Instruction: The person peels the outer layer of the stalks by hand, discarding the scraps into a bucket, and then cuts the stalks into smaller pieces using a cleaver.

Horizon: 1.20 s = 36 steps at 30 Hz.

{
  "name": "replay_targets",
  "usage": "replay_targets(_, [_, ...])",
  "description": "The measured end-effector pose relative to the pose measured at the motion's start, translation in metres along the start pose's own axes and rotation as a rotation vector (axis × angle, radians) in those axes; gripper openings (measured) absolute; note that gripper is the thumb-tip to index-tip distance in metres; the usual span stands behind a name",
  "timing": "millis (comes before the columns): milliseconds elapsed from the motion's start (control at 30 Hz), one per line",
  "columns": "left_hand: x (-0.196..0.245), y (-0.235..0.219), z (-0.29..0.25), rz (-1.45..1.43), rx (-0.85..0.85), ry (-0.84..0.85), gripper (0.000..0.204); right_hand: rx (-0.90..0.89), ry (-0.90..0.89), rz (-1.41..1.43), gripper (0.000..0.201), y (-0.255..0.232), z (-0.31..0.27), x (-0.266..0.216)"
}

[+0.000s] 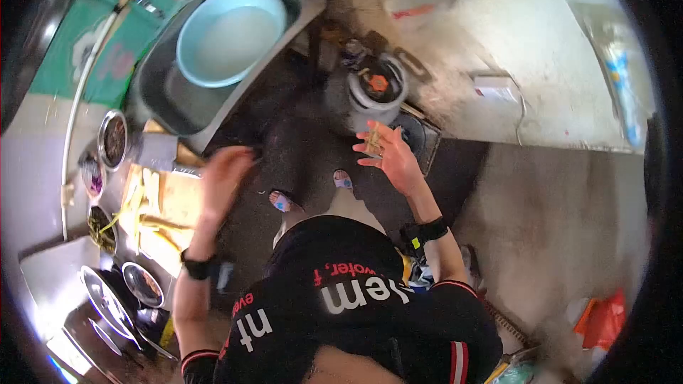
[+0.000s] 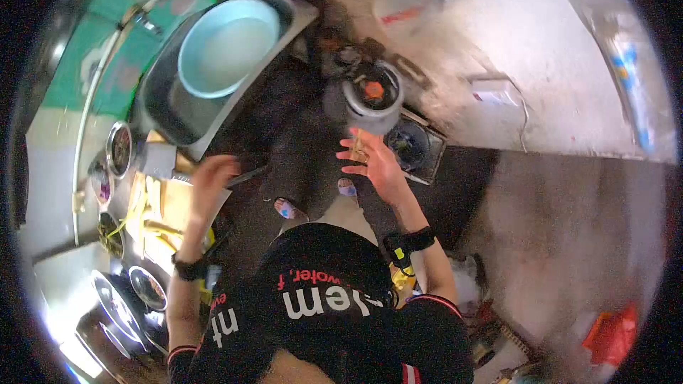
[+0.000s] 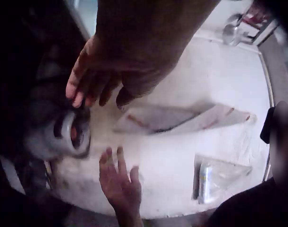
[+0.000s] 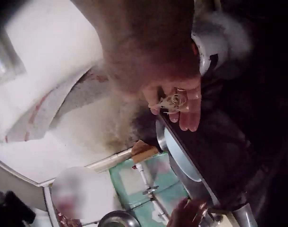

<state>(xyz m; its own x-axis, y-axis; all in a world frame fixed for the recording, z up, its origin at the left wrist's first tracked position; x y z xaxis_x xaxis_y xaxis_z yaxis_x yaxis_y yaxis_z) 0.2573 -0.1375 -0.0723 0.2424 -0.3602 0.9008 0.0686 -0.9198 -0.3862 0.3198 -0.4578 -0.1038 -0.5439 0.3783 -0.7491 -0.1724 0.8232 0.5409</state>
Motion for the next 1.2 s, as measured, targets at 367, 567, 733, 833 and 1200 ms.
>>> replay_targets(367, [0.069,0.315,0.045,-0.342,-0.599,-0.233,0.019,0.005,-0.002,0.095,0.071,-0.073,-0.038,-0.025])
replay_targets(567, [0.079,0.331,0.055,-0.075,-0.407,0.050,0.012,-0.007,0.113,0.127,0.069,-0.109,-0.052,-0.024])
replay_targets(733, [0.099,0.356,0.054,0.009,-0.329,0.175,0.010,0.264,-0.155,-0.293,0.052,-0.127,-0.072,-0.029])
replay_targets(833, [0.116,0.363,0.047,0.040,-0.246,0.376,0.008,0.464,-0.307,-0.840,0.044,-0.123,-0.094,-0.052])
replay_targets(1200, [0.056,0.389,0.065,-0.286,-0.513,-0.248,0.013,0.792,-0.495,-0.351,0.019,-0.199,-0.128,-0.046])
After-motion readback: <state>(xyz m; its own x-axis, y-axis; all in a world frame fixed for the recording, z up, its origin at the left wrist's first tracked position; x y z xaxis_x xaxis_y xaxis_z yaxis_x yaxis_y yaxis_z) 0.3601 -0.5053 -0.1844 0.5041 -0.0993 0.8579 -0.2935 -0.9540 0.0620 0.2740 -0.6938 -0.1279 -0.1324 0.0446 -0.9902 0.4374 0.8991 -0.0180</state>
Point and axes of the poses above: each hand's wrist, its own z-axis towards the middle knuckle, its own y-axis out of the palm, x = y × z, the point moved 8 cm from there along z, towards the middle knuckle, and after that the axes turned 5 degrees about z, right-handed, at the moved point
